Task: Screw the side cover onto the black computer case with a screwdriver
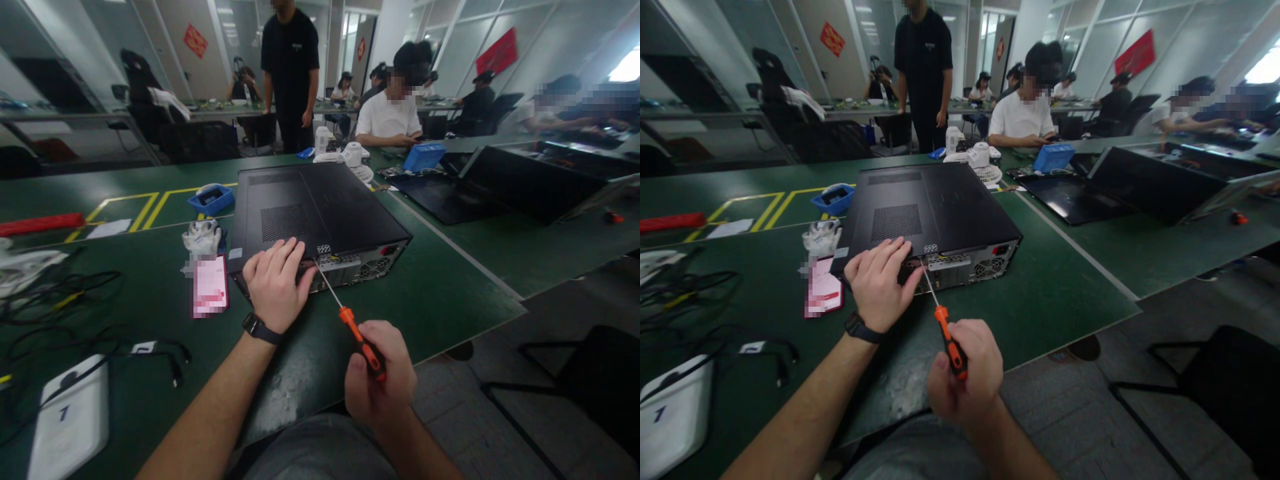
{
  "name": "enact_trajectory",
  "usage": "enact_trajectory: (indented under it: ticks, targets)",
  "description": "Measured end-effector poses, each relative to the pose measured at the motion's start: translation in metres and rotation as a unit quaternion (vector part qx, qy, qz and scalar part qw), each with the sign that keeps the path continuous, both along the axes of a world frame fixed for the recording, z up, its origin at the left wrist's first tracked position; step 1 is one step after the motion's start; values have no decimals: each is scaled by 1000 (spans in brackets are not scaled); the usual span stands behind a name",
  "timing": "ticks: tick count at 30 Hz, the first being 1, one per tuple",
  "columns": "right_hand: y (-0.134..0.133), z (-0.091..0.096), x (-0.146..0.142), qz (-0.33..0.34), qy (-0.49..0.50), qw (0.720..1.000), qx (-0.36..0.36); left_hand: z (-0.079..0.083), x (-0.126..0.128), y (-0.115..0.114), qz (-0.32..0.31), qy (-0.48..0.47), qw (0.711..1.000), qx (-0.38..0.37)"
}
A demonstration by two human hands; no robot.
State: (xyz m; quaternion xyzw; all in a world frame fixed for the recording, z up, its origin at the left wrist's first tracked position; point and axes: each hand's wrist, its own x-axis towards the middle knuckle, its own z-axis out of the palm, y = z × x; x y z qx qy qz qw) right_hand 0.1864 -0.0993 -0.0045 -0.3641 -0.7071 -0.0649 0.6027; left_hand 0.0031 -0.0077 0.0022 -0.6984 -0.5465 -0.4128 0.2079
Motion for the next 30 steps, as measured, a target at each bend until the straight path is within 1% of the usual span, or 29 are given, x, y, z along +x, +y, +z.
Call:
enact_trajectory:
  ticks: [2, 7, 13, 18, 24, 30]
  targets:
    - [0, 0, 0, 1, 0, 1000, 2, 0, 0, 0, 1, 2, 1000, 2]
    - [-1, -2, -1, -45, 2, 999, -21, 1, 1, -1, 2, 0, 1000, 6]
    - [1, 0, -1, -7, 15, 1000, 1, 0, 0, 0, -2, -5, 1000, 1]
    - [-2, 0, 0, -42, 0, 999, -20, -2, 0, 0, -2, -10, 1000, -5]
    - [0, 0, 2, 4, -3, 1000, -8, 1, 1, -1, -5, -14, 1000, -7]
    - [-1, -2, 0, -15, -1, 1000, -20, 0, 1, 0, -1, -6, 1000, -2]
